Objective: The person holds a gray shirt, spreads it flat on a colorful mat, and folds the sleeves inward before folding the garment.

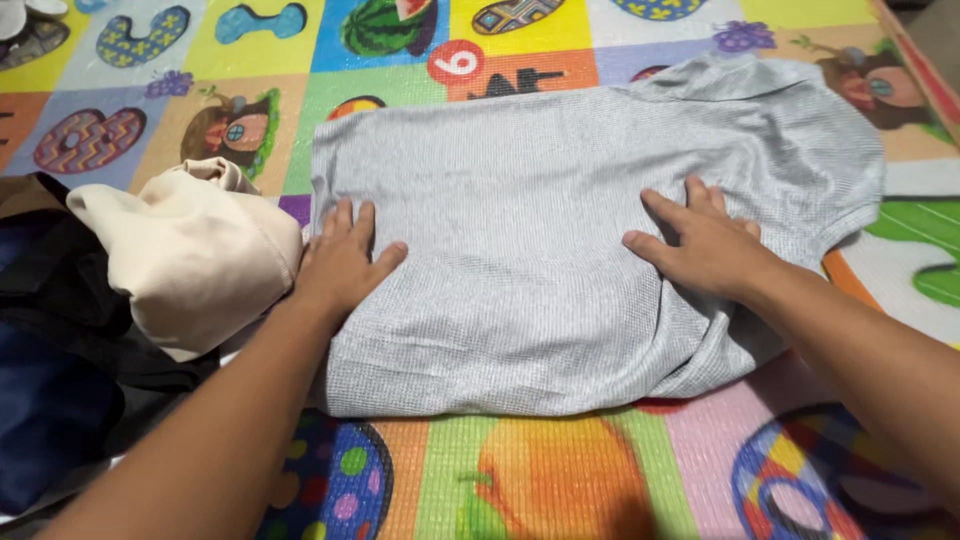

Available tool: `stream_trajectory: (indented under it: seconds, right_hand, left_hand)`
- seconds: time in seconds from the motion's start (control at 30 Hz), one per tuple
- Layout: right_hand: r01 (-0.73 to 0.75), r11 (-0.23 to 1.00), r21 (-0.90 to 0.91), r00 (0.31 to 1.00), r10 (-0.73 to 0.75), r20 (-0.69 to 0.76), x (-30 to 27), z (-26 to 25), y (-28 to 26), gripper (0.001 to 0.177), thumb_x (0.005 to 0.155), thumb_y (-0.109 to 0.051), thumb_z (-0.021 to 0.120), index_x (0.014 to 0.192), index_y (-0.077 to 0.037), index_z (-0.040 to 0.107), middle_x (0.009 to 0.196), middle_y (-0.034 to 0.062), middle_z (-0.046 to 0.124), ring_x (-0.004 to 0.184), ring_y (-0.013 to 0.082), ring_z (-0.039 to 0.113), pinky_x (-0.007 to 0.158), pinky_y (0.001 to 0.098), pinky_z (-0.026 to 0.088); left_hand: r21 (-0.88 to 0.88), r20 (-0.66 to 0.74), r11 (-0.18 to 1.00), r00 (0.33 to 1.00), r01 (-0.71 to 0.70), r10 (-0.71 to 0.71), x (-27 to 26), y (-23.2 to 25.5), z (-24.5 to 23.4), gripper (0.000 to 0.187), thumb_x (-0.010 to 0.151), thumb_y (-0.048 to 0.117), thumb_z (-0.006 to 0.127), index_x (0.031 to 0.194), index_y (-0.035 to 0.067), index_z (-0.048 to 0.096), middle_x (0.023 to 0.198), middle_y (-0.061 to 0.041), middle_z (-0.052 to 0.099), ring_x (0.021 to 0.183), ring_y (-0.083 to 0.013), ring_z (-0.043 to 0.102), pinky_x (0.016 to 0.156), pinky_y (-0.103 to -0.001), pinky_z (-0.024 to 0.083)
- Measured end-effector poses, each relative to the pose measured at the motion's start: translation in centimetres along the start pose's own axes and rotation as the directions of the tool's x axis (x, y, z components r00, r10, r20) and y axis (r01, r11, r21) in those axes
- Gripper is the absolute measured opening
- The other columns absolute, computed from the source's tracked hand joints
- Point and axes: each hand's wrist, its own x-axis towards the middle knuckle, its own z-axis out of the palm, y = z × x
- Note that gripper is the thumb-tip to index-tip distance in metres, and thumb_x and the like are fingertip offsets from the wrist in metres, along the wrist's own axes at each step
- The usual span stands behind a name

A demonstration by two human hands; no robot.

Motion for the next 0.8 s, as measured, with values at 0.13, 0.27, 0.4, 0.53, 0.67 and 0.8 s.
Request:
stream_trajectory:
  seconds: [0.13,0.27,0.4,0.53,0.67,0.8]
  right_hand:
    - [0.052,0.998,-0.017,0.998,-0.053,-0.030,3.4,0.5,0.5,0.083,0.084,-0.071,0.052,0.157,-0.036,0.036,0.168,0.0244,0.009,0.156,0.0383,0.007,0.113,0.0713,0.018]
    - [0.094,0.994,-0.060,0.995,-0.096,-0.018,7.5,0.1,0.0,0.083,0.086,-0.073,0.049,0.158,-0.035,0.032,0.167,0.0238,0.007,0.156,0.0386,0.002,0.113,0.0705,0.016]
    - [0.086,0.994,-0.067,0.996,-0.086,0.000,9.8,-0.7,-0.4,0.084,0.086,-0.072,0.049,0.159,-0.034,0.031,0.166,0.0244,0.009,0.156,0.0396,0.004,0.115,0.0695,0.017]
    - [0.226,0.969,0.103,0.966,-0.209,-0.149,8.0,-2.4,-0.9,0.078,0.092,-0.055,0.063,0.153,-0.010,0.044,0.159,0.0324,0.031,0.142,0.0468,0.036,0.111,0.0531,0.036]
    - [0.101,0.963,0.248,0.975,-0.046,-0.219,1.5,-3.4,-0.8,0.061,0.091,-0.037,0.067,0.145,-0.009,0.057,0.131,0.0237,0.066,0.120,0.0368,0.065,0.101,0.0434,0.049]
    - [0.267,0.941,0.207,0.859,-0.135,-0.494,-5.4,-3.0,-0.3,0.036,0.091,-0.025,0.073,0.116,0.002,0.068,0.110,0.0197,0.070,0.098,0.0308,0.068,0.086,0.0415,0.052]
  left_hand:
    - [-0.018,0.041,1.000,0.999,0.023,-0.022,3.2,-1.0,-1.0,0.091,0.092,0.065,0.051,0.160,0.009,0.027,0.168,-0.023,0.012,0.155,-0.0396,0.012,0.119,-0.060,0.017]
    - [-0.037,0.104,0.992,0.988,0.121,-0.116,6.0,-1.7,-2.3,0.093,0.089,0.065,0.052,0.161,0.013,0.025,0.169,-0.021,0.010,0.157,-0.0363,0.010,0.122,-0.056,0.017]
    - [-0.144,0.138,0.980,0.984,0.136,-0.116,7.1,-2.7,-3.1,0.093,0.086,0.061,0.061,0.158,0.013,0.028,0.167,-0.020,0.009,0.155,-0.0352,0.007,0.121,-0.047,0.016]
    - [-0.281,-0.054,0.959,0.997,0.031,-0.048,5.6,-2.4,-4.1,0.079,0.085,0.045,0.072,0.148,0.003,0.049,0.160,-0.028,0.031,0.148,-0.0402,0.032,0.118,-0.043,0.029]
    - [-0.538,-0.253,0.843,0.954,-0.001,-0.161,-0.5,-0.2,-5.1,0.057,0.089,0.031,0.069,0.135,-0.003,0.061,0.131,-0.025,0.067,0.122,-0.0347,0.066,0.105,-0.039,0.049]
    - [-0.664,-0.283,0.745,0.898,0.069,-0.336,-8.2,3.0,-5.7,0.051,0.092,0.030,0.068,0.127,-0.006,0.064,0.120,-0.023,0.072,0.113,-0.0296,0.069,0.100,-0.038,0.050]
